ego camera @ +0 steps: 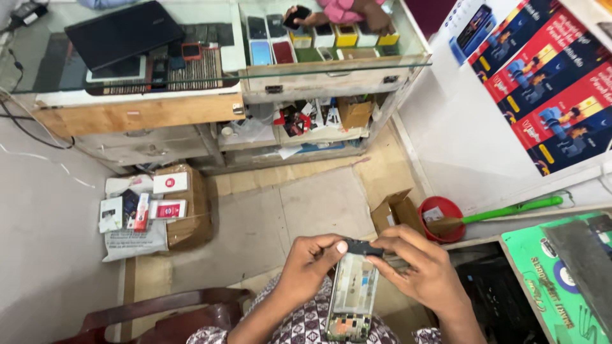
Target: The person sits on a chair and repairs a smartphone, prying the back cover off the phone body by hand and separating the frame. They use a screwdriver to work on the exposed internals, handle the battery, and hold the opened phone while working on its components.
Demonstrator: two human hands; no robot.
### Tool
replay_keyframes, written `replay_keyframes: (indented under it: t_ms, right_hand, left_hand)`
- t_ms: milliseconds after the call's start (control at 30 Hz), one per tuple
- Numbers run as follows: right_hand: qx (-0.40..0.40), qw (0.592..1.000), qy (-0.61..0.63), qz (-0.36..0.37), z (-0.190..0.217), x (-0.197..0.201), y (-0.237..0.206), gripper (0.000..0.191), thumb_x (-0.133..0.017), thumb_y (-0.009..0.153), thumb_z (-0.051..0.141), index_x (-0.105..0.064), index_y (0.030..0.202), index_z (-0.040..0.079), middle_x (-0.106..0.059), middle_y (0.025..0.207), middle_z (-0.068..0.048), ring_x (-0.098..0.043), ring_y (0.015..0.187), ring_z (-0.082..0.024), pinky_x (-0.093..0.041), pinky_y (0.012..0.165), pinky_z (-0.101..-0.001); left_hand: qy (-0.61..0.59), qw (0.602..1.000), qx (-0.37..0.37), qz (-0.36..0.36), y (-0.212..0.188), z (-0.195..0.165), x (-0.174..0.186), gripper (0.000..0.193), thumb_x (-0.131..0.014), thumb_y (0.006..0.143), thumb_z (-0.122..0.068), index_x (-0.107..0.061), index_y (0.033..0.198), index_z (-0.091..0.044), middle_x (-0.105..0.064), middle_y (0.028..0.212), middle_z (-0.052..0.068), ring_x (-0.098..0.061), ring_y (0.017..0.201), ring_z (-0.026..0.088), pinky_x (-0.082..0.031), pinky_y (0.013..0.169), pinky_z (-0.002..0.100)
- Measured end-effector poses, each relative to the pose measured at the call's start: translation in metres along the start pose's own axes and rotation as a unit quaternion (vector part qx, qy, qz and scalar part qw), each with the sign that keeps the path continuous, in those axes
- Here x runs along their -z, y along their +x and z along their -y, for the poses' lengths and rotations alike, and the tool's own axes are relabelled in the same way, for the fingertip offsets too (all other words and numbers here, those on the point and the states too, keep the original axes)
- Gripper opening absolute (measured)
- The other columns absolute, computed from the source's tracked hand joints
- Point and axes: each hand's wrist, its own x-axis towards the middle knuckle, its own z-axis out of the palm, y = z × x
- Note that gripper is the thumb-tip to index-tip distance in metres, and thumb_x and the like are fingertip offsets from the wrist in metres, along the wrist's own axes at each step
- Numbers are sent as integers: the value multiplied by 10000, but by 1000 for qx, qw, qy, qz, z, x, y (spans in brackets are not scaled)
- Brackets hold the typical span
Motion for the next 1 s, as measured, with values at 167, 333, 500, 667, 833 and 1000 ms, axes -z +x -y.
replay_keyframes:
  t_ms: [167,333,500,667,833,1000]
  right_hand:
    - [-17,1000,13,2,-4,11,-12,303,-888,712,102,-747,972,36,-700,968,-59,-735,806,-160,-599,688,-274]
    - [-12,999,30,-23,-8,14,-22,295,-884,699,76,-749,958,30,-694,959,-72,-723,825,-176,-583,721,-292]
    - [-23,999,30,-21,-13,16,-28,290,-885,690,62,-752,946,32,-707,945,-79,-724,834,-187,-575,724,-292]
    - [-37,997,68,-23,-24,17,-35,309,-883,681,37,-762,964,33,-711,965,-74,-727,858,-178,-572,753,-290]
    - [-83,961,261,-36,-36,3,-52,207,-798,826,-21,-720,1018,-11,-673,1101,-94,-709,1020,-173,-579,902,-290]
    - [-224,877,425,-22,-53,-11,-63,224,-713,887,-69,-682,1108,-78,-673,1064,-119,-684,964,-146,-557,816,-253]
  left_hand:
    - [13,1000,-8,-5,-4,1,-17,296,-624,1036,-205,-740,989,64,-621,710,-43,-488,647,14,-414,552,221]
    - [10,1000,-15,-4,-4,5,-30,277,-608,1036,-177,-732,984,64,-622,716,-53,-488,664,5,-420,564,218]
    - [10,1000,-2,-13,-5,6,-39,258,-624,1037,-156,-731,959,65,-575,696,-73,-437,637,5,-358,530,224]
    - [110,993,23,-32,-10,-4,-45,232,-652,1006,-176,-760,966,25,-513,604,-67,-383,554,16,-301,467,245]
    - [159,985,-63,-36,-17,-10,-48,153,-652,1006,-133,-745,1019,-12,-612,631,-1,-490,594,3,-421,503,238]
    - [192,979,-47,-48,-16,-20,-44,134,-667,987,-129,-755,1011,-31,-660,628,31,-552,559,21,-459,506,236]
